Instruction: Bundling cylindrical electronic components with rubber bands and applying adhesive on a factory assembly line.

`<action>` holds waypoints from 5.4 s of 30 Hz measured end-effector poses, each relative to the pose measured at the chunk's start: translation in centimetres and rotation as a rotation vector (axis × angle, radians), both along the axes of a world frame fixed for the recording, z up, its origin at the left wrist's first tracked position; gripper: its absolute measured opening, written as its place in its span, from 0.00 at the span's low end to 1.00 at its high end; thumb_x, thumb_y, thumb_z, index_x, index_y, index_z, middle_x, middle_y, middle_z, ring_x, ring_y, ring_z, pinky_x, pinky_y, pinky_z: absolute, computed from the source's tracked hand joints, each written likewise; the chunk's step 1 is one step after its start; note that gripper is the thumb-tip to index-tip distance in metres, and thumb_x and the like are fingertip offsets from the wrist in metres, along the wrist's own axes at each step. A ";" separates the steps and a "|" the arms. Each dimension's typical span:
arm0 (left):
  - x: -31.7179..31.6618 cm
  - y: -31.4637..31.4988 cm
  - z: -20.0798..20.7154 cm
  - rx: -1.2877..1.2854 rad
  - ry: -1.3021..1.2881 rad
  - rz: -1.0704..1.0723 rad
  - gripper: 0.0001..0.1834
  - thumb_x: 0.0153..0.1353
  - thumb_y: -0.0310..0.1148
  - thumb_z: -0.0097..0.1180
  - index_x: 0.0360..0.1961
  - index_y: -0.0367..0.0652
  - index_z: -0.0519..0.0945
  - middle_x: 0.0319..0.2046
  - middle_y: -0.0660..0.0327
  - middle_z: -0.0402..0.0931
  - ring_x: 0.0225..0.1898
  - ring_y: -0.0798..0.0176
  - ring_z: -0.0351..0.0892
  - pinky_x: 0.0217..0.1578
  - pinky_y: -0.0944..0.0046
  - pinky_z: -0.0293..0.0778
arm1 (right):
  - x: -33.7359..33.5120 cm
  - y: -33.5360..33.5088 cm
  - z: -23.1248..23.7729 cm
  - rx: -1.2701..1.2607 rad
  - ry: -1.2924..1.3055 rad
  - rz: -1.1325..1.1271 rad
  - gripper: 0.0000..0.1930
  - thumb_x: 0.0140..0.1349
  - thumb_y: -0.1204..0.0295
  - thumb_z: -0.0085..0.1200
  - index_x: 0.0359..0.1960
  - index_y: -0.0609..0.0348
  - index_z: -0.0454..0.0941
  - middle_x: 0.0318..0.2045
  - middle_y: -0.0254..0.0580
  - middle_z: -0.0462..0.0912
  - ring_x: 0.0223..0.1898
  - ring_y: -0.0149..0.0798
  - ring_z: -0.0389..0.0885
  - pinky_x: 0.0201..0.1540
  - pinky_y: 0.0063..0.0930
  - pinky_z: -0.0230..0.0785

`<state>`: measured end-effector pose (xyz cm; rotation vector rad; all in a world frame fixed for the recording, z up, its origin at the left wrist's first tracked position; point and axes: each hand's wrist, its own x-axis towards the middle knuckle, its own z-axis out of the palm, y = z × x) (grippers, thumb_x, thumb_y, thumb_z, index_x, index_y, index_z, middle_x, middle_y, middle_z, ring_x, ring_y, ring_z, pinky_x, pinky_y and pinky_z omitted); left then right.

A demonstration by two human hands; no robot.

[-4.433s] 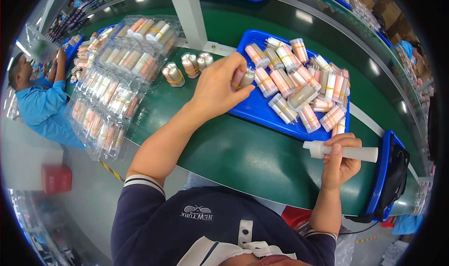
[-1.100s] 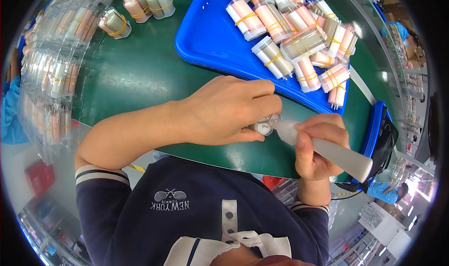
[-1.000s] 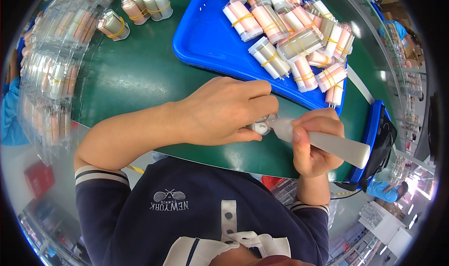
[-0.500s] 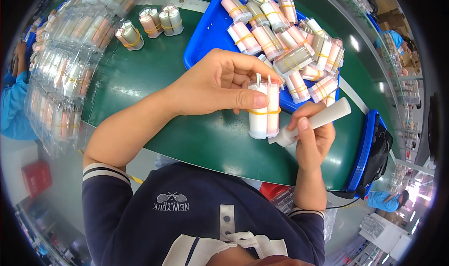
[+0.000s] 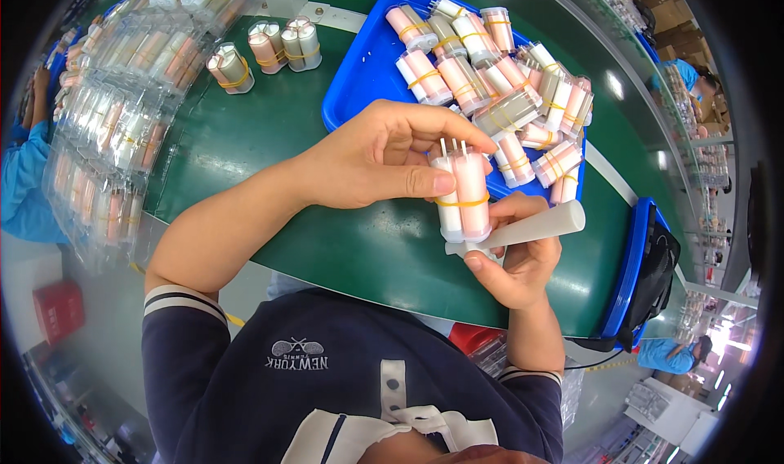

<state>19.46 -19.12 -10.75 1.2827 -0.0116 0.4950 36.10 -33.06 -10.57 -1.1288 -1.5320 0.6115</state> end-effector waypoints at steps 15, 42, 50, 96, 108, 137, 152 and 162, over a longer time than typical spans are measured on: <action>0.3 -0.9 -0.1 0.105 -0.064 0.073 0.17 0.52 0.22 0.55 0.44 0.36 0.69 0.49 0.47 0.67 0.51 0.60 0.69 0.46 0.63 0.70 | 1.1 -0.1 0.2 -0.392 0.636 0.151 0.25 0.50 0.66 0.58 0.46 0.69 0.66 0.35 0.43 0.76 0.34 0.29 0.76 0.36 0.20 0.69; 0.8 -2.8 -1.7 0.997 0.076 0.236 0.20 0.39 0.27 0.62 0.37 0.41 0.74 0.32 0.61 0.72 0.31 0.58 0.71 0.31 0.62 0.69 | 1.2 -1.4 1.8 0.164 0.009 -0.154 0.14 0.57 0.63 0.52 0.31 0.64 0.67 0.26 0.44 0.73 0.20 0.32 0.70 0.21 0.19 0.62; 0.8 -3.6 -2.2 0.978 0.144 0.294 0.24 0.40 0.29 0.63 0.42 0.42 0.74 0.29 0.62 0.68 0.30 0.60 0.70 0.29 0.63 0.68 | 0.5 -1.6 2.1 0.215 -0.261 -0.204 0.13 0.53 0.67 0.57 0.28 0.63 0.69 0.22 0.40 0.73 0.25 0.38 0.75 0.25 0.27 0.67; 0.0 -0.2 0.0 0.073 0.043 0.036 0.25 0.53 0.27 0.55 0.53 0.36 0.64 0.48 0.52 0.69 0.49 0.61 0.70 0.50 0.62 0.66 | 1.7 -0.7 0.6 -0.037 0.032 -0.106 0.13 0.49 0.80 0.52 0.38 0.72 0.69 0.28 0.43 0.72 0.22 0.24 0.69 0.21 0.14 0.57; -0.2 -1.4 0.9 -0.104 0.260 0.139 0.21 0.54 0.35 0.56 0.45 0.38 0.65 0.30 0.58 0.73 0.16 0.73 0.72 0.13 0.78 0.67 | -0.6 -0.6 -0.2 -0.464 0.427 -0.010 0.16 0.59 0.61 0.48 0.39 0.64 0.68 0.20 0.35 0.74 0.17 0.20 0.65 0.19 0.10 0.55; -8.1 3.4 5.4 1.333 1.165 1.153 0.13 0.39 0.29 0.61 0.26 0.43 0.70 0.27 0.59 0.73 0.31 0.52 0.74 0.27 0.55 0.69 | 0.8 -0.1 1.7 -0.389 0.443 -0.055 0.24 0.66 0.57 0.30 0.39 0.66 0.72 0.16 0.37 0.72 0.12 0.19 0.57 0.13 0.11 0.46; 2.2 3.9 1.4 1.117 0.866 0.865 0.29 0.44 0.50 0.59 0.36 0.35 0.71 0.25 0.50 0.75 0.27 0.48 0.76 0.30 0.57 0.72 | 7.3 0.5 3.3 0.310 -0.508 -0.339 0.07 0.57 0.72 0.49 0.33 0.63 0.73 0.20 0.40 0.74 0.20 0.29 0.72 0.22 0.21 0.63; 0.2 -1.8 4.1 0.988 0.212 0.571 0.19 0.36 0.33 0.65 0.33 0.42 0.75 0.31 0.60 0.74 0.35 0.57 0.73 0.35 0.62 0.69 | 6.0 1.2 4.5 0.305 0.431 -0.308 0.13 0.66 0.64 0.33 0.32 0.61 0.65 0.27 0.43 0.72 0.22 0.24 0.63 0.23 0.14 0.56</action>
